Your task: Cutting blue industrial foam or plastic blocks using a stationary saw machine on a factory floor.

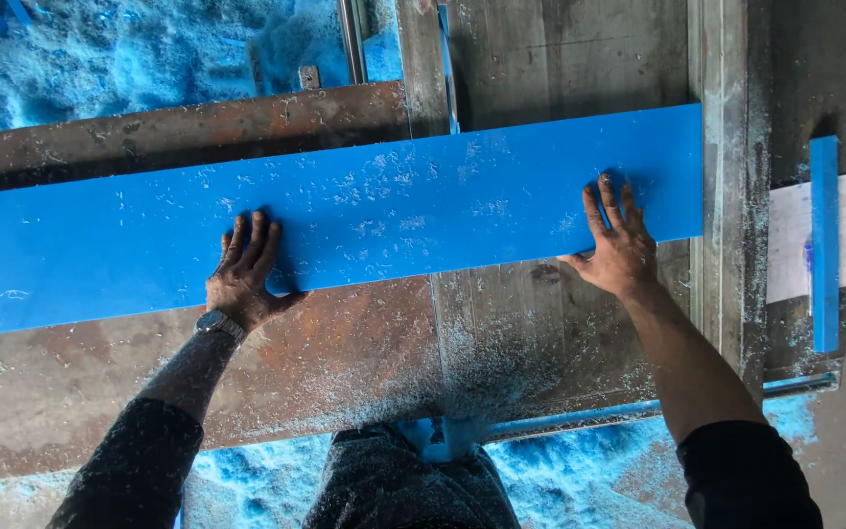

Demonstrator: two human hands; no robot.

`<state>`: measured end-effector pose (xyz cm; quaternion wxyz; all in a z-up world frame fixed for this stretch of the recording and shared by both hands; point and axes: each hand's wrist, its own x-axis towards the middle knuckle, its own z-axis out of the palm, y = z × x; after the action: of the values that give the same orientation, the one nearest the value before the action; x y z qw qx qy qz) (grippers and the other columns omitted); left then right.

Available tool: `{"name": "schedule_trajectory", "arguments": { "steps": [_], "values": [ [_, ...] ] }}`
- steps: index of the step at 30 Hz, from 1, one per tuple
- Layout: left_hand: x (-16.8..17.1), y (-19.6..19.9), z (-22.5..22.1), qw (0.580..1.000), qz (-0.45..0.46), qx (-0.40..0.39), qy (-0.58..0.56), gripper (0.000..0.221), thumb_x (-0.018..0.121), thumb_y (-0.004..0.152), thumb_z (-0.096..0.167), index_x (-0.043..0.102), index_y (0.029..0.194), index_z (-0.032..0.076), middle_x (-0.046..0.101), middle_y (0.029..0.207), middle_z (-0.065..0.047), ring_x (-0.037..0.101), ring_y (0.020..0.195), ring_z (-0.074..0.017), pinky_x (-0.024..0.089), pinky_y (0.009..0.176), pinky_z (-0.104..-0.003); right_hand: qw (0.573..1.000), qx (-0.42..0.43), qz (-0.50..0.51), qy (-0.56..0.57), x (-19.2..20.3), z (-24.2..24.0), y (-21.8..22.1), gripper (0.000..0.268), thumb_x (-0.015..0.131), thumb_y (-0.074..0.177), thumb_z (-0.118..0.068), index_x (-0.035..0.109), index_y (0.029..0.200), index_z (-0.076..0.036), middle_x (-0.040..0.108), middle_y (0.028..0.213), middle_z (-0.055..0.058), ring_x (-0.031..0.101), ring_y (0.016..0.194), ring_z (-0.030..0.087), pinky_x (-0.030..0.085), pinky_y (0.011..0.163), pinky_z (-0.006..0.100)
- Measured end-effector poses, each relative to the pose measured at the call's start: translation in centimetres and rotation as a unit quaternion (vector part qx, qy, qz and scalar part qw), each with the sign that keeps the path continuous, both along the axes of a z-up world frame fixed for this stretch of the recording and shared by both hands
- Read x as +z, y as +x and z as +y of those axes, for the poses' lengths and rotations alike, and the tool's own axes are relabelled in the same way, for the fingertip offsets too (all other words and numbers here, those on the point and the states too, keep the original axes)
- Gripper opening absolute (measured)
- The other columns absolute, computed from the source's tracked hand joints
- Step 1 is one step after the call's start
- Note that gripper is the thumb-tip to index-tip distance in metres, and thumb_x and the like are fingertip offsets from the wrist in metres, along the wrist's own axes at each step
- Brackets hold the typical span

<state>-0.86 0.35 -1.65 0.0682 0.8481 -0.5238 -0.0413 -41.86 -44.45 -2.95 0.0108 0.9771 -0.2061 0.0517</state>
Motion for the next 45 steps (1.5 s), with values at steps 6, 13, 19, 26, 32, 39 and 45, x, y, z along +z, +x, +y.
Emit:
{"name": "schedule_trajectory", "arguments": {
  "steps": [6,13,19,26,32,39,45],
  "values": [
    [0.0,0.0,0.0,1.000,0.006,0.002,0.003,0.122,0.076,0.059,0.069,0.035,0.164,0.021,0.028,0.172,-0.008,0.031,0.152,-0.0434,0.027,0.125,-0.054,1.000,0.000,-0.001,0.009,-0.1,-0.1,0.0,0.112,0.086,0.067,-0.050,0.045,0.162,-0.008,0.036,0.168,0.021,0.048,0.137,0.056,0.055,0.094,0.070],
    [-0.4,0.0,0.3,1.000,0.008,0.001,0.009,0.122,0.079,0.058,0.066,0.035,0.164,0.021,0.028,0.172,-0.008,0.029,0.153,-0.0434,0.025,0.126,-0.055,1.000,0.002,0.001,0.000,-0.2,0.0,-0.2,0.111,0.087,0.065,-0.049,0.046,0.161,-0.008,0.037,0.168,0.020,0.049,0.138,0.055,0.057,0.094,0.068],
    [-0.2,-0.1,0.2,1.000,0.006,-0.002,0.003,0.120,0.078,0.061,0.066,0.036,0.164,0.020,0.028,0.172,-0.009,0.030,0.152,-0.0441,0.026,0.125,-0.055,1.000,-0.005,0.002,-0.005,0.3,0.2,-0.3,0.109,0.087,0.069,-0.048,0.046,0.162,-0.009,0.035,0.169,0.019,0.047,0.139,0.053,0.056,0.095,0.066],
    [-0.3,0.0,0.2,1.000,-0.003,-0.001,0.005,0.121,0.079,0.060,0.065,0.036,0.163,0.020,0.028,0.172,-0.008,0.030,0.153,-0.0433,0.028,0.125,-0.054,1.000,-0.001,-0.008,-0.019,0.4,0.4,-0.1,0.109,0.085,0.069,-0.054,0.048,0.161,-0.008,0.039,0.167,0.020,0.049,0.138,0.053,0.056,0.095,0.066],
    [-0.9,0.2,0.6,1.000,0.016,-0.001,-0.003,0.122,0.078,0.057,0.067,0.038,0.163,0.021,0.028,0.172,-0.008,0.029,0.153,-0.0441,0.028,0.125,-0.056,0.999,-0.005,-0.009,-0.052,0.2,0.6,0.0,0.113,0.086,0.063,-0.056,0.051,0.159,-0.008,0.042,0.165,0.021,0.051,0.136,0.053,0.058,0.094,0.065],
    [-2.0,0.4,0.7,0.999,0.010,-0.017,-0.042,0.119,0.076,0.058,0.064,0.043,0.162,0.015,0.030,0.172,-0.014,0.033,0.150,-0.0501,0.029,0.123,-0.060,0.998,-0.015,0.008,-0.057,0.2,0.7,-0.2,0.118,0.089,0.060,-0.051,0.044,0.162,-0.010,0.037,0.166,0.020,0.048,0.138,0.053,0.055,0.098,0.066],
    [-2.0,0.2,0.4,0.998,0.005,-0.019,-0.060,0.123,0.076,0.055,0.065,0.042,0.163,0.016,0.032,0.171,-0.015,0.035,0.148,-0.0519,0.032,0.120,-0.063,0.999,-0.028,0.029,-0.021,0.9,1.0,-0.1,0.116,0.087,0.067,-0.049,0.038,0.165,-0.012,0.031,0.169,0.018,0.043,0.142,0.052,0.052,0.102,0.066]
  ]
}}
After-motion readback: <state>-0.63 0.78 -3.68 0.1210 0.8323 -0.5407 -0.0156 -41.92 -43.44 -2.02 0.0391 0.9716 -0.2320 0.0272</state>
